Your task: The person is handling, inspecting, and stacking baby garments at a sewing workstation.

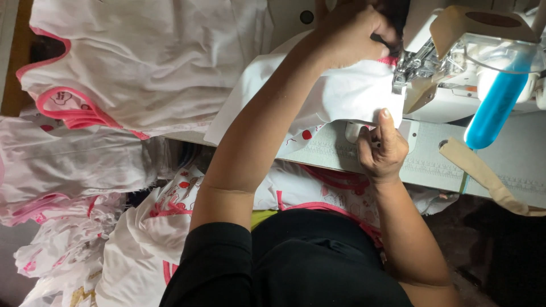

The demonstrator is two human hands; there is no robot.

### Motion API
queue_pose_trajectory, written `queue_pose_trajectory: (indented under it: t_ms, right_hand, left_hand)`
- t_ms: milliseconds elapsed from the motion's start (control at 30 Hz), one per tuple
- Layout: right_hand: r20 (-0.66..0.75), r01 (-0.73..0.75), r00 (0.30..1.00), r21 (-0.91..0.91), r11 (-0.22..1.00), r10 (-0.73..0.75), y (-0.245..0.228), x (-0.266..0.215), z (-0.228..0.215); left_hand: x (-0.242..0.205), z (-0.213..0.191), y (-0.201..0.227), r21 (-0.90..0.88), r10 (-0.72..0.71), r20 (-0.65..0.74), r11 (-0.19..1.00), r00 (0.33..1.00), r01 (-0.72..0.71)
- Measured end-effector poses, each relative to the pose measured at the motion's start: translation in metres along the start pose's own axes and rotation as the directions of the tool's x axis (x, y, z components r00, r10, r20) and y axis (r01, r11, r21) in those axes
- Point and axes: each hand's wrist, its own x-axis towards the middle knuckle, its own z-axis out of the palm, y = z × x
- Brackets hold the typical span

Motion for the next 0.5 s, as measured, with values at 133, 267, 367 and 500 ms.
queue_pose_trajectory:
  t_ms: [133, 267, 367, 500]
  right_hand:
    - [0.01, 0.006, 1.0, -0.014, 1.0, -0.006, 0.0, 0.0, -0.002]
    - [0.012, 0.025, 1.0, -0.01, 1.0, -0.024, -0.001, 0.003, -0.001]
    - [0.009, 0.01, 1.0, -0.008, 1.0, -0.01, 0.0, 0.001, -0.001]
    - [0.003, 0.02, 1.0, -0.016, 1.0, -0.02, -0.001, 0.002, -0.001]
  left_hand:
    - [0.0, 0.029, -0.003, 0.042, 0.135, -0.334, 0.991, 0.933, -0.129]
    - [0.012, 0.043, -0.006, 0.044, 0.055, -0.49, 0.998, 0.87, -0.038]
    - [0.03, 0.051, -0.015, 0.1, -0.015, -0.405, 0.993, 0.914, 0.061]
    - [0.043, 0.058, -0.014, 0.111, -0.01, -0.364, 0.992, 0.931, 0.054]
